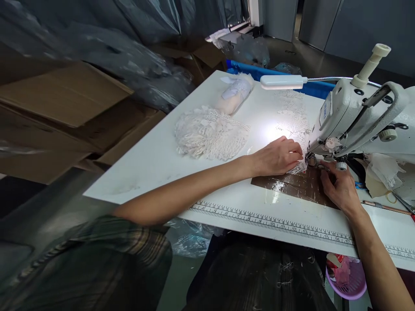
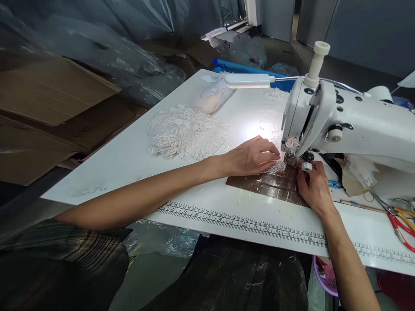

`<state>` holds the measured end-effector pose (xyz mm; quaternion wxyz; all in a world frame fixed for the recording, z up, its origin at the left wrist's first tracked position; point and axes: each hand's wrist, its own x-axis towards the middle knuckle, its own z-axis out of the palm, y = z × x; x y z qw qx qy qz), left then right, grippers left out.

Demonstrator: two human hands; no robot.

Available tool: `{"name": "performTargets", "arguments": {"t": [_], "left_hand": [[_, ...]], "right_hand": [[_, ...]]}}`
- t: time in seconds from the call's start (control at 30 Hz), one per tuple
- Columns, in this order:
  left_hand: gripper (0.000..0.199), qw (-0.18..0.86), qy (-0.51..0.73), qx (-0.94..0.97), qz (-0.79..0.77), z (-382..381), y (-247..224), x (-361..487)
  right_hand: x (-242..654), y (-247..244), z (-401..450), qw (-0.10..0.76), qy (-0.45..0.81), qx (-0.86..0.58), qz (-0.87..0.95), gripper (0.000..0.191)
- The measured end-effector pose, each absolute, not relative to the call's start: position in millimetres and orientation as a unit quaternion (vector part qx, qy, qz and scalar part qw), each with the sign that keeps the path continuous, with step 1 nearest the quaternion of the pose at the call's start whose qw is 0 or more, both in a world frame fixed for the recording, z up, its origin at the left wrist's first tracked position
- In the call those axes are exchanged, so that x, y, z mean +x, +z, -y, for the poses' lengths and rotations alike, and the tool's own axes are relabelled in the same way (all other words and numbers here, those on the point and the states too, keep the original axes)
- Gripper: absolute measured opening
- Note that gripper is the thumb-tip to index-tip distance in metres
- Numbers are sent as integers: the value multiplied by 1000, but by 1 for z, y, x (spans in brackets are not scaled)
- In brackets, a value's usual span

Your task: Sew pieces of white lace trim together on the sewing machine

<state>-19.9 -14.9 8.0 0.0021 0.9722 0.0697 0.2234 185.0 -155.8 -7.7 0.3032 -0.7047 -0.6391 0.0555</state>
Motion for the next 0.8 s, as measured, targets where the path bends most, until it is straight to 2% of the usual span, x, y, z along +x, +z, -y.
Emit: {"name": "performTargets", "arguments": {"t": [0.17, 0.37, 0.7, 0.8], "left_hand": [[23, -8, 183, 983, -25, 10, 5, -15], [27, -4, 234, 972, 35, 10, -8, -15], [26, 34, 222, 974, 14, 13, -14, -17], [26, 45, 204, 978, 3, 14, -12, -17]], "right_hand": [[183, -7, 157, 314, 50, -701, 638, 30], [178, -8, 156, 327, 35, -689, 646, 25], [176, -16, 157, 326, 48, -668, 667, 33], [174, -13, 158, 288, 43, -653, 699, 40]]}}
